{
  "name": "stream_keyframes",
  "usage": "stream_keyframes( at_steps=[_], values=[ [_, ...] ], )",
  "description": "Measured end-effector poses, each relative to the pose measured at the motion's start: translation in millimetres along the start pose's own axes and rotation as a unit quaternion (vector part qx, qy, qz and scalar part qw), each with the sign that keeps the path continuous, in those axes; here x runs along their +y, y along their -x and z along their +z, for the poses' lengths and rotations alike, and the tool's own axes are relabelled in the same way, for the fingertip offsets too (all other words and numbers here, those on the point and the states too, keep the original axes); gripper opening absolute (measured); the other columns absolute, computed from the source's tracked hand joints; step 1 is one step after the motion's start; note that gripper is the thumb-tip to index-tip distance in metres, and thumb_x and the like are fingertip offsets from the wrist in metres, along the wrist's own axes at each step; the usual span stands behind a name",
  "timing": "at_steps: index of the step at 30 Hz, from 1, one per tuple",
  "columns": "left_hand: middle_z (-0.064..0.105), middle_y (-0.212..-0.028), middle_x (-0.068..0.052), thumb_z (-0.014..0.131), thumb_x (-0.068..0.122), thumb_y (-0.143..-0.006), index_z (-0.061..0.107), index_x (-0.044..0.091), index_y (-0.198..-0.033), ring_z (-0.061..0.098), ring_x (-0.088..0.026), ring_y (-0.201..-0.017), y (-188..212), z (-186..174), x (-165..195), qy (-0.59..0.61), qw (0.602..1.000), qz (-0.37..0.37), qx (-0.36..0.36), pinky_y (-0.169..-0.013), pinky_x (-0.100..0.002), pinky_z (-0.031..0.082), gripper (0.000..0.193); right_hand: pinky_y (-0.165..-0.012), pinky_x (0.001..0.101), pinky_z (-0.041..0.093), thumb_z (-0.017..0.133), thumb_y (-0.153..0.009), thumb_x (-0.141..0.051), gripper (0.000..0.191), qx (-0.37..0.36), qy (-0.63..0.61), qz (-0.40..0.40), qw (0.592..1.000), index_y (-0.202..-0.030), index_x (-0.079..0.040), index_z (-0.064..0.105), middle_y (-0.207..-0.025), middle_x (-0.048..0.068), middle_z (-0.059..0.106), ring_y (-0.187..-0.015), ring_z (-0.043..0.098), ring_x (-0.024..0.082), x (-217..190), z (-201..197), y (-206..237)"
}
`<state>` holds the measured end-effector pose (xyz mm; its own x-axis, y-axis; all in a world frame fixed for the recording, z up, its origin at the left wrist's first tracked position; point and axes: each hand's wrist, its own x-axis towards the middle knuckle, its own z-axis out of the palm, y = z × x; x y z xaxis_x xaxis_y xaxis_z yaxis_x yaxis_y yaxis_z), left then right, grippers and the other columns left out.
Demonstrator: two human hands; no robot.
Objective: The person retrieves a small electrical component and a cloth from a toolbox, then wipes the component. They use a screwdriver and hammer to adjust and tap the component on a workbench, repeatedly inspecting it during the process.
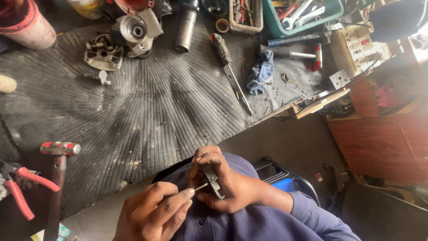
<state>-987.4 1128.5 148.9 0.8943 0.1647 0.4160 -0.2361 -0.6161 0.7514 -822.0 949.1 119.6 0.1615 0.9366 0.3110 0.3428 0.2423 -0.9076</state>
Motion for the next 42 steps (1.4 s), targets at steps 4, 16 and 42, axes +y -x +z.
stream_keyframes(
  at_steps=[4,16,42],
  values=[
    [0.063,-0.082,0.000,0.079,0.012,-0.085,0.071,0.012,-0.111,0.065,-0.011,-0.061,-13,13,6,-0.014,1.000,-0.002,-0.012,-0.051,-0.027,0.053,0.027,-0.119,0.0443,0.031,0.076,-0.076,-0.008,0.091,-0.013,-0.071,0.025,0.997,-0.152,-0.005,0.025,-0.130,0.013,0.046,-0.129,0.043,0.025,0,-17,11],
    [0.062,-0.081,-0.001,0.080,0.009,-0.082,0.074,0.013,-0.113,0.064,-0.012,-0.059,-45,73,10,-0.056,0.997,-0.036,-0.025,-0.051,-0.029,0.054,0.032,-0.108,0.0310,0.054,0.069,-0.096,0.003,0.065,-0.099,-0.397,0.226,0.884,-0.155,0.001,0.042,-0.139,0.011,0.054,-0.120,0.063,0.017,41,-89,31],
    [0.057,-0.073,-0.001,0.079,0.006,-0.081,0.074,0.012,-0.119,0.060,-0.011,-0.050,-79,133,21,-0.065,0.991,-0.098,-0.061,-0.044,-0.030,0.052,0.038,-0.090,0.0279,0.050,0.074,-0.092,0.003,0.041,-0.070,-0.348,0.159,0.921,-0.118,-0.008,0.045,-0.108,0.004,0.061,-0.100,0.058,0.012,93,-133,59]
  ],
)
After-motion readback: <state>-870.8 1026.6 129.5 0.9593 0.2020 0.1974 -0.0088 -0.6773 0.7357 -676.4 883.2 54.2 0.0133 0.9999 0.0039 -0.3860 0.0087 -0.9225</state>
